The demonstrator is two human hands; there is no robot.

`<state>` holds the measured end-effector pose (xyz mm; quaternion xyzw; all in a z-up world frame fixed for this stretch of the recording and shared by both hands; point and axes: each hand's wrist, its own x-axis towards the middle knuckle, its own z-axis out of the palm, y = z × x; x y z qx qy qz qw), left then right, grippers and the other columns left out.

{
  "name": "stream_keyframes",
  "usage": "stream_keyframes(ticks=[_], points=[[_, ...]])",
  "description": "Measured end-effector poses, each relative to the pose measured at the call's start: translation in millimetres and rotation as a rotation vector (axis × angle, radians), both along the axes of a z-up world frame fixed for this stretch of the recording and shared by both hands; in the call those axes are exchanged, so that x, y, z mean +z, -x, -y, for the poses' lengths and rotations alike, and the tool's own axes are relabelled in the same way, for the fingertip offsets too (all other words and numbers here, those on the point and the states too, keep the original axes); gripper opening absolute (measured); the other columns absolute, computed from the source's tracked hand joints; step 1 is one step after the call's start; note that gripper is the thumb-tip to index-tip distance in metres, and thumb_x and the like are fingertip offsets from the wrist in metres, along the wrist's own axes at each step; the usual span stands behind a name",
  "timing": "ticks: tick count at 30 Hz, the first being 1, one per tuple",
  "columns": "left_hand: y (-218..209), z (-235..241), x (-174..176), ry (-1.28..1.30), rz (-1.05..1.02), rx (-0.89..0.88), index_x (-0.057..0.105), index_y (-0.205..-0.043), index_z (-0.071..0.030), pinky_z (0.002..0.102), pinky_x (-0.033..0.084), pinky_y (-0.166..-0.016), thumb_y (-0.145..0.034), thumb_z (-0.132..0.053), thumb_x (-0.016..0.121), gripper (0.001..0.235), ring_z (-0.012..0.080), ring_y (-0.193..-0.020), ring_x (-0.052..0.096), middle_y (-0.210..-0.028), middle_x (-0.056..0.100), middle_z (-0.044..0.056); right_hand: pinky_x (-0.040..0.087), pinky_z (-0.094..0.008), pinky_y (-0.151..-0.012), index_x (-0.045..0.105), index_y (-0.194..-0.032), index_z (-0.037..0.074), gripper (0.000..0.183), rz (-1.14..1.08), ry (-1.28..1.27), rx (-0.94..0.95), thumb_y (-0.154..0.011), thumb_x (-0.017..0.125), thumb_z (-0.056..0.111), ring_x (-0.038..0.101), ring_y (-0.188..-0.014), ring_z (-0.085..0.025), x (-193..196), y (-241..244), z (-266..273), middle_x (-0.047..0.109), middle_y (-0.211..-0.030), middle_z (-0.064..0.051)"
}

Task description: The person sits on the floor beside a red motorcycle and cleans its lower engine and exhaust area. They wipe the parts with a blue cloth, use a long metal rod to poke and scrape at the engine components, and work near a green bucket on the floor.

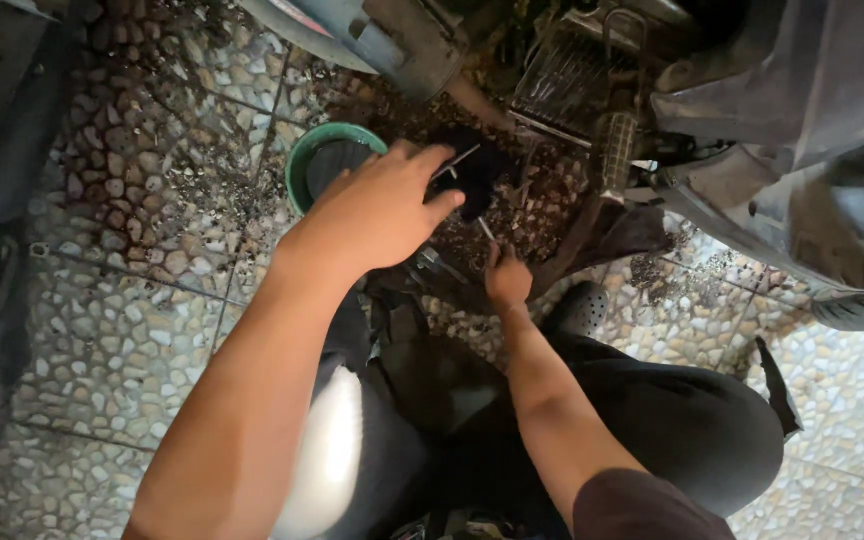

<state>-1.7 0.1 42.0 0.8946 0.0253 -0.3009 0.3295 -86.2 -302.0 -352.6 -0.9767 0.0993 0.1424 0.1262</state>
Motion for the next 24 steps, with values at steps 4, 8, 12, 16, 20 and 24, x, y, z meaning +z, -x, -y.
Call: stream_keyframes(ticks=[4,8,12,16,20,24], points=[[7,-7,-6,-0.031,0.203,0.079,0.055,-0.139,-0.014,0.055,0.048,-0.094,-0.097,-0.043,0.059,0.051,0.0427,-0.12,0.057,-0.135,0.059,0.018,0.05,-0.058,-0.061,0.067,-0.096,0.008,0.037,0.199,-0.128,-0.006,-0.106,0.055,0.041,0.065,-0.068,-0.049,-9,28,-9,0.067,-0.073,-0.027],[7,-10,10,0.012,0.28,0.272,0.065,-0.126,-0.011,0.051,0.053,-0.088,-0.102,-0.038,0.058,0.037,0.0388,-0.111,0.065,-0.123,0.069,0.014,0.047,-0.058,-0.056,0.064,-0.095,0.006,0.031,0.278,-0.213,0.115,-0.107,0.059,0.034,0.063,-0.063,-0.049,72,20,-25,0.064,-0.07,-0.027],[10,-14,15,0.076,0.368,0.394,0.069,-0.114,-0.008,0.048,0.056,-0.084,-0.103,-0.035,0.057,0.032,0.0347,-0.105,0.07,-0.115,0.073,0.011,0.047,-0.055,-0.05,0.062,-0.1,0.003,0.028,0.142,-0.349,0.211,-0.106,0.056,0.03,0.063,-0.06,-0.048,208,-18,-34,0.064,-0.067,-0.024],[12,-14,16,0.072,0.423,0.417,0.067,-0.12,-0.006,0.048,0.055,-0.085,-0.105,-0.033,0.055,0.033,0.0345,-0.106,0.07,-0.12,0.07,0.012,0.046,-0.052,-0.049,0.059,-0.095,0.004,0.03,0.015,-0.235,0.175,-0.107,0.052,0.031,0.063,-0.054,-0.045,309,-48,-19,0.064,-0.065,-0.021],[12,-11,5,-0.043,0.439,0.322,0.061,-0.131,-0.005,0.052,0.052,-0.086,-0.1,-0.036,0.061,0.043,0.0415,-0.112,0.063,-0.128,0.062,0.022,0.042,-0.054,-0.051,0.054,-0.092,0.002,0.031,0.077,-0.282,0.252,-0.112,0.051,0.026,0.06,-0.058,-0.048,337,-45,-4,0.059,-0.064,-0.025],[7,-1,14,0.079,0.311,0.325,0.052,-0.143,-0.01,0.05,0.052,-0.094,-0.099,-0.036,0.06,0.051,0.0395,-0.121,0.061,-0.136,0.062,0.017,0.042,-0.055,-0.048,0.054,-0.096,0.003,0.022,0.129,-0.29,0.3,-0.108,0.054,0.021,0.059,-0.058,-0.05,355,-44,-18,0.059,-0.062,-0.025]])
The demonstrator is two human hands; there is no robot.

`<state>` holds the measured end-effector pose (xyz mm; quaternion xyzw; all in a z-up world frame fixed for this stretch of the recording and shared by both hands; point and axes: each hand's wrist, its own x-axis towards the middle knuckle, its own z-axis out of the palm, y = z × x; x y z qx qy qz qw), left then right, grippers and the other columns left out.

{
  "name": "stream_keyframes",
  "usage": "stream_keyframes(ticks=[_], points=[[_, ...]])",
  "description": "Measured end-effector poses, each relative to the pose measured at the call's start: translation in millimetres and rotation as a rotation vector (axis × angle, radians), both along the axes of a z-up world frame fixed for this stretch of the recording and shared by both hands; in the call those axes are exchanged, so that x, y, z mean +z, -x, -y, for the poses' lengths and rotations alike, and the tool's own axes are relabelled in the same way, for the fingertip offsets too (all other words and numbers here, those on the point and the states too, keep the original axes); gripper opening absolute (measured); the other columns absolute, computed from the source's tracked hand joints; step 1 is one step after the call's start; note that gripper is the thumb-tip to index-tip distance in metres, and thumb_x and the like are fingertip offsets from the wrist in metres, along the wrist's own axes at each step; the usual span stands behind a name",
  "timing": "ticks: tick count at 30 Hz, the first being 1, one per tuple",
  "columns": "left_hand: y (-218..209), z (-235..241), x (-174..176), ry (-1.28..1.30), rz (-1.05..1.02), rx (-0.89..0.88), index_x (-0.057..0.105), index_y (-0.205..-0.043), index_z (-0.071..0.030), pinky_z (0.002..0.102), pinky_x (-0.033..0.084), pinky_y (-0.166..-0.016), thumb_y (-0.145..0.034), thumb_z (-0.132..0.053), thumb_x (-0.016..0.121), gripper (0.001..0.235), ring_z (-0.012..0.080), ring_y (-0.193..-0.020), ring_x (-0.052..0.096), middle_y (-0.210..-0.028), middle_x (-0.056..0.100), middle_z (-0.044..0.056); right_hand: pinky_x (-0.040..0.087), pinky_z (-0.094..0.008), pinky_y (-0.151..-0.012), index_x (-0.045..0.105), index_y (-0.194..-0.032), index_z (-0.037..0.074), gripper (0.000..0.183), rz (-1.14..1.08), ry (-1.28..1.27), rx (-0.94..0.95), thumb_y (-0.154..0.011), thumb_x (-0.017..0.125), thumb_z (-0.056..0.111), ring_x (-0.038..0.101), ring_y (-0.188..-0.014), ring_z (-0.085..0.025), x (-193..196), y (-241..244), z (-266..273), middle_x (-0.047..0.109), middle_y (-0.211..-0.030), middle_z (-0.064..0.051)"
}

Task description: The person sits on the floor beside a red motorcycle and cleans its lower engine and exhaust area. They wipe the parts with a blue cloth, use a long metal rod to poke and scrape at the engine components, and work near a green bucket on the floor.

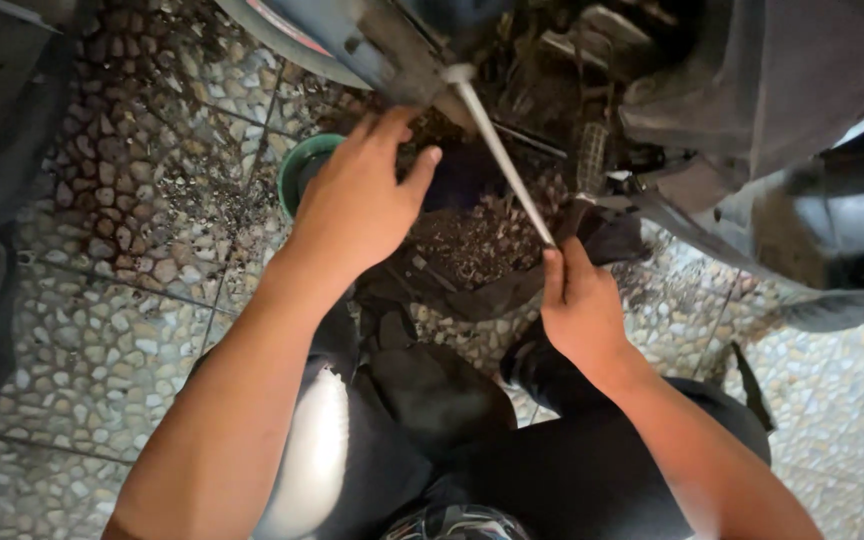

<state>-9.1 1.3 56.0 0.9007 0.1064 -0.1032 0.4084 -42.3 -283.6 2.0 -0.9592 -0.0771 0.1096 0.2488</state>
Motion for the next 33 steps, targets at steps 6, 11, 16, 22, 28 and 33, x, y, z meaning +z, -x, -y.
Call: stream_keyframes(ticks=[6,11,16,22,28,33], points=[[-4,12,-20,0.207,-0.034,-0.109,0.048,-0.148,-0.008,0.045,0.053,-0.094,-0.097,-0.034,0.068,0.06,0.0329,-0.118,0.067,-0.128,0.068,0.016,0.042,-0.057,-0.047,0.053,-0.095,0.004,0.019,0.027,-0.045,0.084,-0.105,0.057,0.02,0.06,-0.058,-0.05,7,10,0,0.059,-0.061,-0.025],[-8,11,-44,0.633,0.079,-0.047,0.044,-0.153,-0.005,0.034,0.059,-0.088,-0.099,-0.025,0.071,0.064,0.0222,-0.102,0.071,-0.124,0.072,0.013,0.043,-0.06,-0.05,0.055,-0.096,0.004,0.016,0.007,0.024,0.03,-0.104,0.059,0.017,0.06,-0.059,-0.051,9,7,-4,0.061,-0.061,-0.025],[-11,11,-39,0.835,0.211,0.233,0.048,-0.149,-0.008,0.029,0.056,-0.079,-0.108,-0.023,0.058,0.045,0.0143,-0.1,0.071,-0.119,0.076,0.007,0.049,-0.058,-0.065,0.053,-0.111,0.002,0.011,0.146,-0.085,0.124,-0.105,0.054,0.011,0.063,-0.08,-0.051,12,4,-10,0.066,-0.09,-0.03],[-13,5,-45,0.884,0.302,0.271,0.061,-0.137,-0.005,0.031,0.059,-0.095,-0.115,-0.033,0.048,0.037,0.0183,-0.122,0.072,-0.128,0.077,0.009,0.047,-0.054,-0.059,0.052,-0.123,0.002,0.023,-0.153,-0.147,0.099,-0.105,0.054,0.015,0.064,-0.07,-0.046,16,5,-14,0.065,-0.08,-0.026],[-19,13,-33,0.751,0.373,0.079,0.045,-0.156,-0.009,0.029,0.058,-0.101,-0.119,-0.032,0.041,0.045,0.0162,-0.134,0.067,-0.148,0.068,0.008,0.039,-0.039,-0.048,0.062,-0.111,0.009,0.018,-0.254,-0.15,-0.095,-0.108,0.054,0.024,0.053,-0.048,-0.025,26,3,-9,0.057,-0.06,-0.016],[-23,31,-55,0.908,0.53,0.012,0.028,-0.163,-0.011,0.032,0.058,-0.114,-0.121,-0.016,0.057,0.051,0.0148,-0.131,0.065,-0.147,0.06,0.01,0.032,-0.028,-0.045,0.057,-0.098,0.008,0.022,-0.245,-0.462,-0.168,-0.11,0.048,0.024,0.043,-0.054,-0.008,9,4,-4,0.049,-0.064,0.001]])
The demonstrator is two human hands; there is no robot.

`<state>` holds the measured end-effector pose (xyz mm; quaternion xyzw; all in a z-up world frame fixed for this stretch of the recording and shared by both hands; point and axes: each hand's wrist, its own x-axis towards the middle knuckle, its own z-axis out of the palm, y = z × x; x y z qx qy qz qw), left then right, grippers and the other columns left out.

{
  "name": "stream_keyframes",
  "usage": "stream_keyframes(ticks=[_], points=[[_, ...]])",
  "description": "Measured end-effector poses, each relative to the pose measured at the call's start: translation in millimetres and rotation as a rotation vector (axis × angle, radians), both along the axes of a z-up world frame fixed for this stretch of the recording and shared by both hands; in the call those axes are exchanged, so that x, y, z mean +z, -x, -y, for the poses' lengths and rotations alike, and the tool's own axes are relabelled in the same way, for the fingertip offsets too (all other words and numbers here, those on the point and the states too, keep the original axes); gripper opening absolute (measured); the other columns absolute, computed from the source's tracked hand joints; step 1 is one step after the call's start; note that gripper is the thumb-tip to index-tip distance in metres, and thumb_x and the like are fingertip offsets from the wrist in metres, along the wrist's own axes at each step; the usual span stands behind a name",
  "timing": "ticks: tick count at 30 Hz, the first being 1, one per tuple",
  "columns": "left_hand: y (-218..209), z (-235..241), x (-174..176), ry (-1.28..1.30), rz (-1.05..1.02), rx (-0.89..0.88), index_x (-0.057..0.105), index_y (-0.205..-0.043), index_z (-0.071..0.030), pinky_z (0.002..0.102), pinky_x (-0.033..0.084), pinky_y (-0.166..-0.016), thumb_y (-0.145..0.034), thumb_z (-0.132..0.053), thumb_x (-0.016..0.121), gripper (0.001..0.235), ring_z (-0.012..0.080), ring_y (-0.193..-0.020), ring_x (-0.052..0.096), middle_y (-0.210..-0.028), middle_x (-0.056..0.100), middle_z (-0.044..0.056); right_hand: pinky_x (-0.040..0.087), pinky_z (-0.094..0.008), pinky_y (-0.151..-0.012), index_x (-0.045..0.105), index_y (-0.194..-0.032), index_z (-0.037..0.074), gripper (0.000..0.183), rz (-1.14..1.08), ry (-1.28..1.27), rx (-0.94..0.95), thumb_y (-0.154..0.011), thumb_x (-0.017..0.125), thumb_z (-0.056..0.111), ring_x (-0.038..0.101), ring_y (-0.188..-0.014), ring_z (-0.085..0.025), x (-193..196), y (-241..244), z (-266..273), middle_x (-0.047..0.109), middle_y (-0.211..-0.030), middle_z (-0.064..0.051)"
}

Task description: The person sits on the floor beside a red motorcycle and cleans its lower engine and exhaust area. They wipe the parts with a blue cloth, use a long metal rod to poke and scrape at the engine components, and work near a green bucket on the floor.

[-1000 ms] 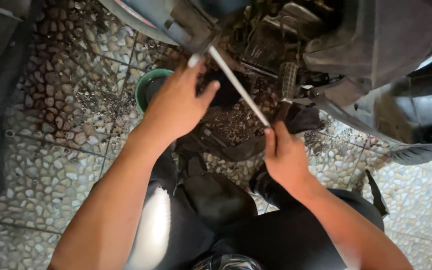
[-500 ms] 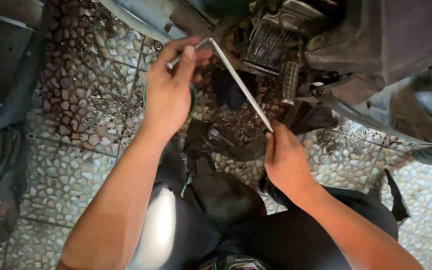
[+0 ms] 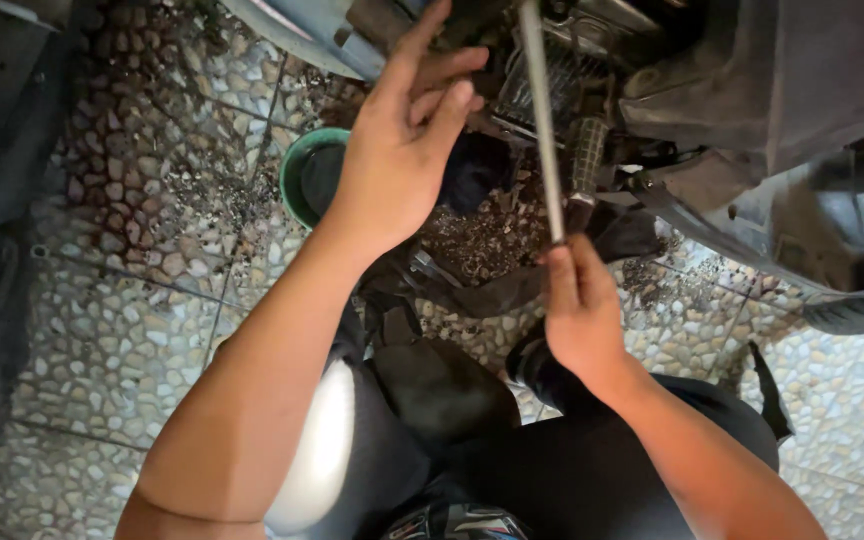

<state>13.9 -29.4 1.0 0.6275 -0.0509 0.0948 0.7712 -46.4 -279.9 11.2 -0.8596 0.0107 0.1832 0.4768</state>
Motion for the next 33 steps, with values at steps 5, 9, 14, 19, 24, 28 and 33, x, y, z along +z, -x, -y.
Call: stream_keyframes(ticks=[5,9,14,19,24,28,33], points=[[-3,-9,-6,-0.094,-0.066,0.167,0.041,-0.155,-0.011,0.029,0.062,-0.1,-0.119,-0.009,0.058,0.04,0.0124,-0.11,0.071,-0.134,0.07,0.01,0.031,-0.022,-0.048,0.049,-0.092,0.009,0.029,-0.068,-0.263,-0.118,-0.115,0.045,0.026,0.038,-0.058,-0.004,5,-15,-4,0.043,-0.071,0.006],[3,-22,0,-0.052,-0.074,0.182,0.048,-0.15,-0.007,0.03,0.062,-0.101,-0.12,-0.006,0.055,0.031,0.0115,-0.108,0.072,-0.13,0.069,0.01,0.032,-0.022,-0.047,0.048,-0.092,0.01,0.032,0.009,-0.175,-0.119,-0.115,0.041,0.031,0.04,-0.057,-0.003,9,-18,-13,0.043,-0.07,0.005],[12,-31,8,-0.017,-0.06,0.214,0.051,-0.143,-0.002,0.029,0.063,-0.101,-0.121,-0.005,0.055,0.023,0.0113,-0.111,0.071,-0.127,0.067,0.009,0.027,-0.023,-0.046,0.045,-0.094,0.01,0.031,-0.06,-0.316,-0.221,-0.115,0.041,0.032,0.034,-0.055,-0.003,4,-16,-21,0.041,-0.07,0.005],[14,-35,14,0.005,0.019,0.277,0.051,-0.139,-0.003,0.027,0.065,-0.097,-0.123,-0.006,0.051,0.017,0.0091,-0.104,0.071,-0.124,0.069,0.006,0.024,-0.026,-0.037,0.047,-0.089,0.011,0.03,-0.255,-0.31,-0.311,-0.112,0.042,0.031,0.031,-0.045,-0.007,-2,-25,-42,0.037,-0.061,0.004],[14,-32,18,0.058,0.028,0.286,0.054,-0.135,-0.001,0.028,0.064,-0.096,-0.121,-0.003,0.052,0.014,0.0108,-0.106,0.071,-0.12,0.068,0.007,0.028,-0.026,-0.043,0.044,-0.09,0.011,0.032,-0.079,-0.303,-0.229,-0.115,0.039,0.03,0.033,-0.051,-0.006,-5,-15,-51,0.037,-0.066,0.005],[16,-35,21,0.057,0.016,0.301,0.053,-0.134,0.0,0.028,0.065,-0.095,-0.121,-0.002,0.053,0.013,0.0112,-0.11,0.072,-0.119,0.069,0.007,0.029,-0.026,-0.044,0.042,-0.092,0.011,0.03,0.045,-0.319,-0.244,-0.116,0.039,0.03,0.033,-0.05,-0.006,-3,-18,-50,0.038,-0.065,0.005],[20,-44,32,0.079,-0.014,0.308,0.055,-0.131,0.0,0.027,0.063,-0.095,-0.119,-0.002,0.052,0.012,0.0108,-0.106,0.07,-0.117,0.068,0.006,0.028,-0.026,-0.041,0.044,-0.089,0.011,0.034,-0.048,-0.265,-0.333,-0.114,0.04,0.034,0.032,-0.047,-0.007,-7,-23,-43,0.035,-0.062,0.005]])
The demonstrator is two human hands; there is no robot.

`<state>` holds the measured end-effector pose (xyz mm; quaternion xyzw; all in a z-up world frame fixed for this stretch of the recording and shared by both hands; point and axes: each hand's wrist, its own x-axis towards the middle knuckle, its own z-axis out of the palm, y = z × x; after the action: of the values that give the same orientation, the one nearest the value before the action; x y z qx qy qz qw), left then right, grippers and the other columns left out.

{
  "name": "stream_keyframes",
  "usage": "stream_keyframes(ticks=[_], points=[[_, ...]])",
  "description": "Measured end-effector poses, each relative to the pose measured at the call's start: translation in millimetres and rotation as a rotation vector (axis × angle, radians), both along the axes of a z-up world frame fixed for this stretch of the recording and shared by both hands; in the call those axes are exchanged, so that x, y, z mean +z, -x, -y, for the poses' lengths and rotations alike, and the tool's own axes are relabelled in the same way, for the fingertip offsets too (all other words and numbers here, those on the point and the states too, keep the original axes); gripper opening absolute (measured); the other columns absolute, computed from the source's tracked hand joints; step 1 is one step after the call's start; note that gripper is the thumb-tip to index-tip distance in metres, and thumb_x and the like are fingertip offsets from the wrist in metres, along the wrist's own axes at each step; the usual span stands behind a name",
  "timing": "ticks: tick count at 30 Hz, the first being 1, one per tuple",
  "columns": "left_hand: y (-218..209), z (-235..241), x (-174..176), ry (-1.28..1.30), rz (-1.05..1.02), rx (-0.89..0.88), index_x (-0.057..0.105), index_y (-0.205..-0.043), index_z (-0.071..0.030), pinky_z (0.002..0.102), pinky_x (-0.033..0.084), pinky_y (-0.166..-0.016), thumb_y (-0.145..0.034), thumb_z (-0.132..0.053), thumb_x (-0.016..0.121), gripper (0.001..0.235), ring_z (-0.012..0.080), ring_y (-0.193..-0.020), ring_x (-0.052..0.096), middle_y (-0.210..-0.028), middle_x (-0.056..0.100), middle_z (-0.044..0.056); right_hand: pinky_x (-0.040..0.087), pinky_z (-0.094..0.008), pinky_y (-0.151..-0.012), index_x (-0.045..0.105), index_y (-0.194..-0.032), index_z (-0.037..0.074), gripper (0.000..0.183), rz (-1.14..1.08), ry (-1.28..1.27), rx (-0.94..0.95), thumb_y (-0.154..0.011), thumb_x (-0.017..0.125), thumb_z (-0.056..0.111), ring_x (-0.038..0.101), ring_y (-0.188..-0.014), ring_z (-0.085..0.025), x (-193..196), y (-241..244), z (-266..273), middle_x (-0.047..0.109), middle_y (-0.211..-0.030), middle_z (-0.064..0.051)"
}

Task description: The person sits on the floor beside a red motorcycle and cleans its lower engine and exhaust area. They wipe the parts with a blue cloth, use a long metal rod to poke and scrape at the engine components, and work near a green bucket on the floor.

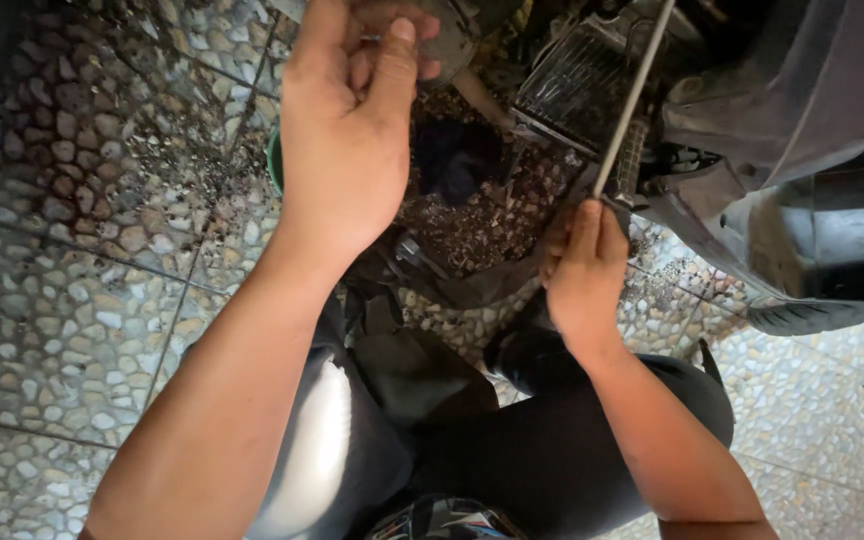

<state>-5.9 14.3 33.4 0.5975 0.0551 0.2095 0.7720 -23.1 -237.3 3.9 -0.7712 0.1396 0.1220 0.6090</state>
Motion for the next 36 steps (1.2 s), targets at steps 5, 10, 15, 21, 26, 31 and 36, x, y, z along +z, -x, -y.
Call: stream_keyframes(ticks=[5,10,15,21,26,31,36], points=[[0,2,-4,-0.054,0.043,0.016,0.056,-0.129,-0.001,0.027,0.062,-0.095,-0.119,-0.002,0.051,0.012,0.01,-0.107,0.069,-0.115,0.066,0.005,0.025,-0.026,-0.042,0.044,-0.09,0.013,0.033,-0.045,-0.076,-0.049,-0.113,0.041,0.037,0.03,-0.047,-0.006,15,2,-4,0.034,-0.063,0.004],[0,1,5,-0.049,0.026,-0.002,0.057,-0.13,-0.003,0.029,0.062,-0.096,-0.118,-0.003,0.051,0.014,0.0095,-0.106,0.069,-0.12,0.066,0.004,0.025,-0.027,-0.041,0.044,-0.09,0.012,0.036,-0.093,-0.107,0.005,-0.112,0.04,0.039,0.032,-0.048,-0.007,15,-2,-6,0.037,-0.064,0.003],[0,0,-6,-0.069,0.057,-0.029,0.056,-0.13,-0.003,0.029,0.062,-0.097,-0.12,-0.004,0.05,0.011,0.0093,-0.103,0.068,-0.119,0.066,0.004,0.021,-0.028,-0.041,0.043,-0.091,0.012,0.036,-0.068,-0.132,0.04,-0.113,0.04,0.041,0.026,-0.047,-0.007,19,3,-1,0.032,-0.063,0.003],[0,1,-5,-0.034,0.002,-0.026,0.057,-0.13,-0.003,0.029,0.062,-0.093,-0.121,-0.003,0.052,0.011,0.0096,-0.101,0.069,-0.115,0.068,0.005,0.018,-0.027,-0.04,0.043,-0.089,0.013,0.036,-0.16,-0.199,-0.011,-0.112,0.041,0.041,0.025,-0.046,-0.007,21,-3,-1,0.032,-0.063,0.003],[-2,2,-2,0.011,0.013,-0.01,0.056,-0.131,-0.003,0.03,0.062,-0.097,-0.117,-0.003,0.052,0.015,0.0105,-0.111,0.069,-0.119,0.067,0.004,0.017,-0.027,-0.04,0.042,-0.09,0.013,0.036,-0.167,-0.239,0.018,-0.112,0.04,0.041,0.023,-0.046,-0.006,24,4,-1,0.032,-0.063,0.003],[0,0,1,-0.098,0.001,-0.006,0.057,-0.131,-0.004,0.027,0.063,-0.094,-0.119,-0.005,0.051,0.013,0.0088,-0.101,0.069,-0.119,0.067,0.004,0.019,-0.027,-0.04,0.042,-0.089,0.013,0.037,-0.169,-0.16,-0.027,-0.111,0.04,0.042,0.026,-0.046,-0.007,20,4,-4,0.033,-0.064,0.003],[0,1,-4,-0.031,-0.032,-0.029,0.058,-0.129,-0.003,0.027,0.06,-0.088,-0.12,-0.005,0.052,0.011,0.009,-0.096,0.069,-0.114,0.07,0.005,0.017,-0.027,-0.04,0.042,-0.088,0.013,0.037,-0.175,-0.193,-0.016,-0.112,0.039,0.042,0.024,-0.046,-0.007,27,6,-3,0.032,-0.063,0.003]])
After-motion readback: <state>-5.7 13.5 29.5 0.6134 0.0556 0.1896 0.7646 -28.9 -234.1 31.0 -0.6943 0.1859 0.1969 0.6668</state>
